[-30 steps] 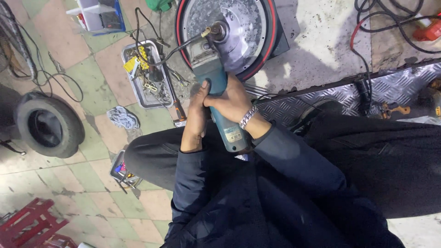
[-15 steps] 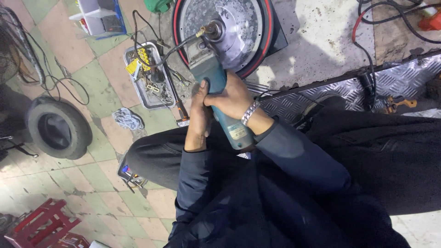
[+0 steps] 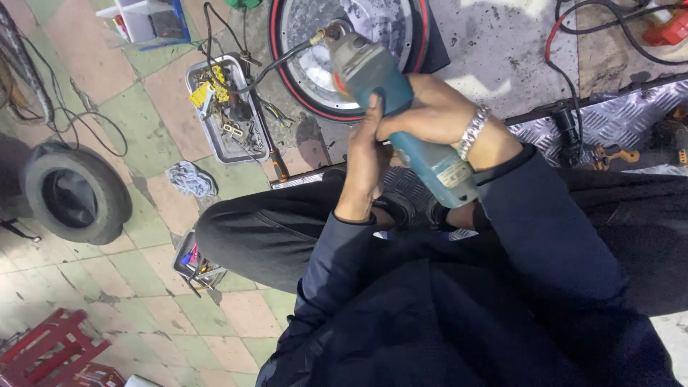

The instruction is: Using a handheld angle grinder to sand and polish the surface of a circular metal component, likely a wheel hub or motor part.

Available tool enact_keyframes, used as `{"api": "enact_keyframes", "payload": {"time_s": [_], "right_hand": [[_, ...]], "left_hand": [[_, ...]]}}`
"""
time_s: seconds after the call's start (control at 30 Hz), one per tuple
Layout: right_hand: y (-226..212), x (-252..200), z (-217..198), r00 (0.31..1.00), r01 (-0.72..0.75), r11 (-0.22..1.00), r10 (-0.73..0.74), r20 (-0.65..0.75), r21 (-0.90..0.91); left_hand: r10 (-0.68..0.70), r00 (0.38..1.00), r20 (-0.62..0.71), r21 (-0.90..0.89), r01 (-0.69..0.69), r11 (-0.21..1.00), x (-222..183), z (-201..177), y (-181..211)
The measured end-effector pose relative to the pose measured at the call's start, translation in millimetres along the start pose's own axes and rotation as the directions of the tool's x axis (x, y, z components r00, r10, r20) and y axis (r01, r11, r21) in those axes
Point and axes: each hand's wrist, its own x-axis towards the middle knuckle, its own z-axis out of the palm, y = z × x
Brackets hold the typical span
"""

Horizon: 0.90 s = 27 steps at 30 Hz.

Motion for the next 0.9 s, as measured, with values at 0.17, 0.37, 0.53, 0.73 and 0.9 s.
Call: {"api": "enact_keyframes", "payload": {"time_s": [0.17, 0.37, 0.53, 0.73, 0.9], "right_hand": [[-9.0, -9.6, 10.5, 1.0, 0.008, 0.999, -0.008, 0.0, 0.039], [9.3, 9.8, 70.3, 0.999, 0.043, 0.995, -0.04, -0.034, 0.093], [8.4, 5.1, 83.8, 0.996, 0.036, 0.978, -0.019, -0.085, 0.205], [9.0, 2.4, 84.0, 0.996, 0.002, 0.983, 0.014, -0.087, 0.186], [-3.8, -9.0, 81.1, 0.988, -0.004, 0.96, 0.048, -0.15, 0.28]], "left_hand": [[0.007, 1.0, 0.016, 0.0, -0.007, 1.0, -11.5, -14.1, -6.1], [-0.015, 1.0, -0.028, -0.034, 0.014, 0.999, -10.7, -66.5, -4.1], [-0.001, 0.999, -0.033, 0.115, 0.005, 0.993, -7.1, -79.3, 3.5], [-0.035, 0.999, -0.003, 0.172, 0.035, 0.984, -5.1, -89.3, -0.5], [-0.029, 0.999, 0.023, 0.234, 0.023, 0.972, -6.6, -86.2, 4.0]]}}
